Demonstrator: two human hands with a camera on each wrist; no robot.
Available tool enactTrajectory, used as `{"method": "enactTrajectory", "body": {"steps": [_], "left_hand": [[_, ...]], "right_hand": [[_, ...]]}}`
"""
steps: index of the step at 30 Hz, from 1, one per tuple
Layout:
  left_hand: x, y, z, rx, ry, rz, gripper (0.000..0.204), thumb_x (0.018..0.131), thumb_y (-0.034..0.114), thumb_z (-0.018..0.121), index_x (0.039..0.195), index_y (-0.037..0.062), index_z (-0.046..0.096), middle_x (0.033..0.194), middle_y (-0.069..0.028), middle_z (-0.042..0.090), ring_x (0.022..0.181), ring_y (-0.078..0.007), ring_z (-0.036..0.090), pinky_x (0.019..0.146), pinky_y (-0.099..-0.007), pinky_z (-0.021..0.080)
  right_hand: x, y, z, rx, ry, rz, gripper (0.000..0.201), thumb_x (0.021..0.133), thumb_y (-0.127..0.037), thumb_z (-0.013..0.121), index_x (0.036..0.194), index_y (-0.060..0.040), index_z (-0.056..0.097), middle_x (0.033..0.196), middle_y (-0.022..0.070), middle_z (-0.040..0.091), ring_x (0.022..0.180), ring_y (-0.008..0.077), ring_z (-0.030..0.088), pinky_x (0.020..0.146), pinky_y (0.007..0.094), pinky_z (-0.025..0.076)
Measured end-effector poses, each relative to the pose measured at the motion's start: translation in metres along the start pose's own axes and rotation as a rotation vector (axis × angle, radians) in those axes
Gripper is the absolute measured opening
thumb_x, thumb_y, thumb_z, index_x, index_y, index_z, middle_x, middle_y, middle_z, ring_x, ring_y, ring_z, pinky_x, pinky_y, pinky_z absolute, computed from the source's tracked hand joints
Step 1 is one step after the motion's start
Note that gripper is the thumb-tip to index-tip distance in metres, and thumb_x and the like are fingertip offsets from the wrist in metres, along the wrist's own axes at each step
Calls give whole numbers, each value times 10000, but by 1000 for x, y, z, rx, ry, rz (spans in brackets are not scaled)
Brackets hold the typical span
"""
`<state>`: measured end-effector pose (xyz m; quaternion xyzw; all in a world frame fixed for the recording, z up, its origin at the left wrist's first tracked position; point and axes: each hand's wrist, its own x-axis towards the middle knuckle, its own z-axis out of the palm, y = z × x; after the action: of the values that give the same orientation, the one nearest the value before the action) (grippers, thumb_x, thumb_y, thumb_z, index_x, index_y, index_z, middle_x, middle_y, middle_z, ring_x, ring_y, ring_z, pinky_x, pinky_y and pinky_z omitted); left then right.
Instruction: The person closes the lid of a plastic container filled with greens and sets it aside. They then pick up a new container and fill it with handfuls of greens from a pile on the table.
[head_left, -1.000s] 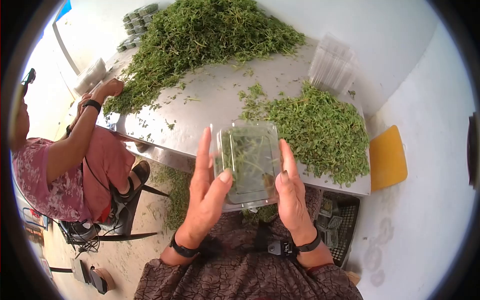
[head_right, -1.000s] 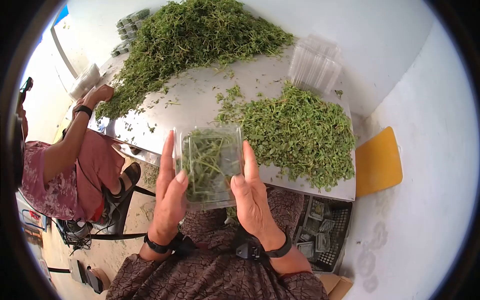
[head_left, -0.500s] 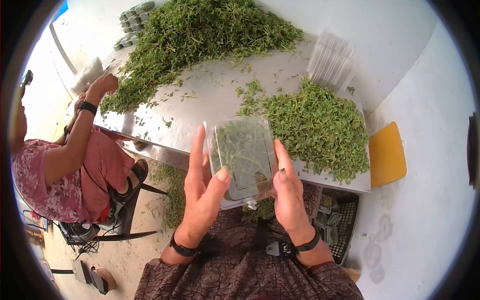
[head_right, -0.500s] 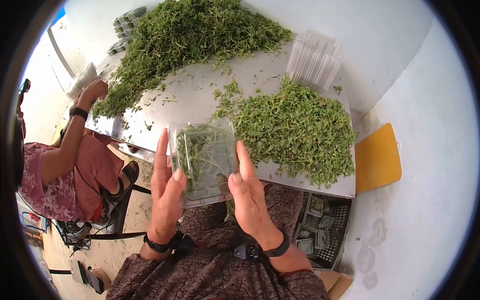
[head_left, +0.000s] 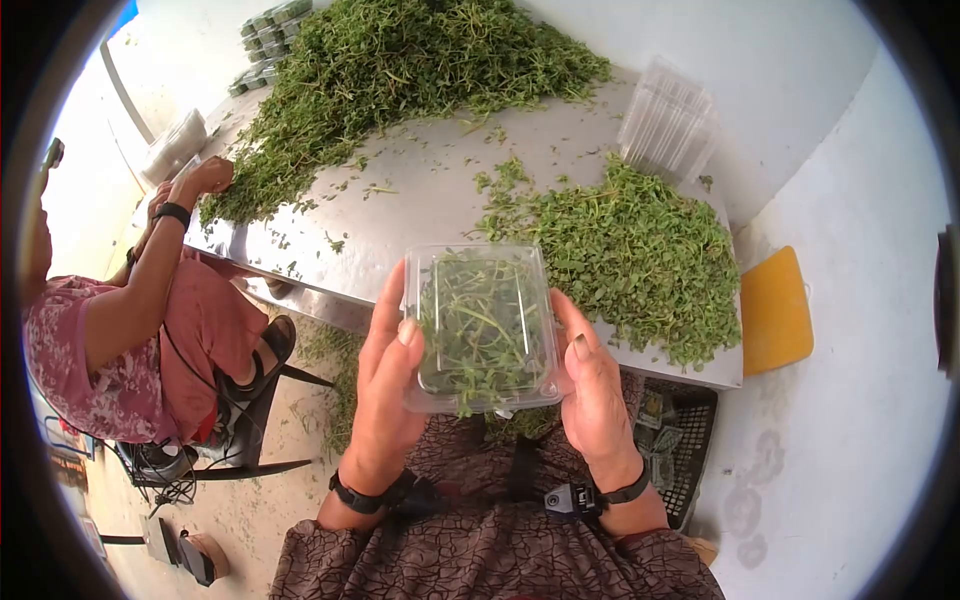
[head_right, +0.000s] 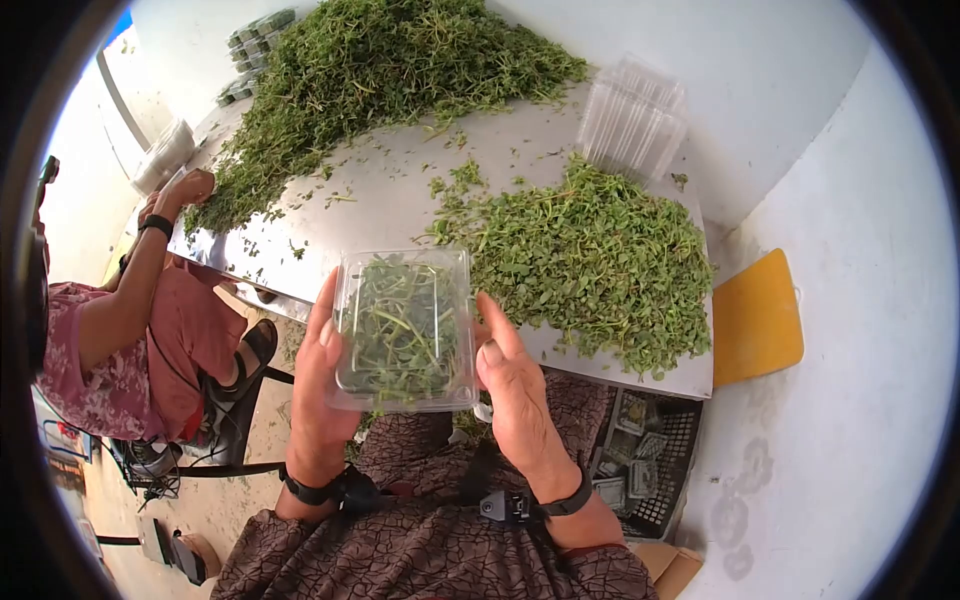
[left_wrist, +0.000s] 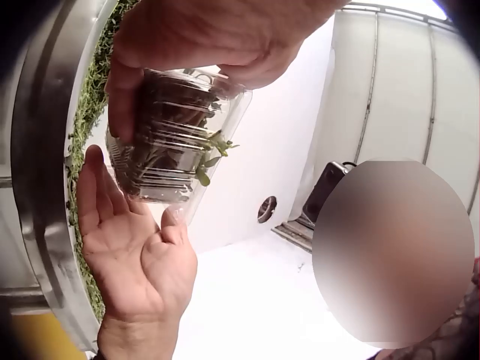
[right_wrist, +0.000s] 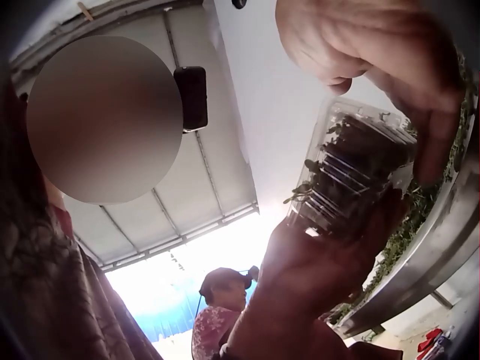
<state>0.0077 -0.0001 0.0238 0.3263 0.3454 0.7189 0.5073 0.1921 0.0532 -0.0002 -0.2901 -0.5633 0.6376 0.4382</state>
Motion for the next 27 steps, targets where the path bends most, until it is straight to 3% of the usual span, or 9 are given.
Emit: {"method": "enactTrajectory", "body": {"steps": [10,12,14,16,18,20,24,26,27], "left_hand": [[-6,0,1,586,-42,166,697,1004,421,365,1532,41,112,1536,-177,250,1413,-258,272,1140,-390,248],[-4,-1,2,553,-51,208,666,1015,412,312,1534,54,97,1556,-190,212,1431,-260,240,1146,-407,240],[1,-5,1,451,151,348,822,967,645,234,1540,77,80,1575,-160,178,1448,-269,195,1174,-419,136],[-2,-5,17,637,31,319,902,922,720,209,1537,72,90,1593,-136,134,1461,-295,161,1181,-432,98],[-1,-10,12,613,-135,285,918,916,730,173,1535,59,79,1600,-129,106,1467,-308,133,1182,-429,93],[8,-9,14,306,16,314,937,907,741,132,1535,49,73,1605,-122,81,1472,-313,97,1183,-424,78],[4,-5,21,730,-70,208,975,881,779,151,1535,57,93,1604,-123,81,1468,-311,119,1178,-462,89],[8,-11,19,580,-47,259,956,893,763,155,1535,56,97,1602,-125,92,1469,-309,118,1179,-459,89],[10,-15,16,432,-20,306,936,906,746,159,1534,55,101,1600,-128,104,1469,-307,117,1180,-456,89]], "right_hand": [[0,-13,11,163,19,7,645,976,-276,478,1471,66,244,869,-28,459,715,42,351,658,212,311],[-1,-15,8,226,103,11,645,928,-210,451,1457,90,236,1412,156,435,1295,218,436,1078,355,344],[-1,-17,11,249,136,-13,647,922,-218,450,1454,87,243,1410,151,437,1284,216,445,1068,353,356],[-3,-19,18,68,123,-85,611,970,-226,469,1464,64,257,946,-18,507,752,48,387,683,204,334],[-4,-18,20,148,170,-40,607,976,-223,470,1468,59,253,978,-9,512,771,57,395,692,207,355],[0,-13,9,322,178,-46,607,983,-211,473,1481,43,236,1044,-1,512,772,62,393,696,223,366],[-10,-14,19,88,160,-56,601,996,-259,438,1473,53,246,1093,16,518,804,60,393,752,240,379],[-7,-12,14,109,198,-41,602,995,-266,440,1470,54,254,1078,19,522,802,60,394,740,238,380],[-6,-15,9,167,194,-64,631,974,-282,453,1459,72,261,1247,77,475,1047,128,411,904,290,359]]}}
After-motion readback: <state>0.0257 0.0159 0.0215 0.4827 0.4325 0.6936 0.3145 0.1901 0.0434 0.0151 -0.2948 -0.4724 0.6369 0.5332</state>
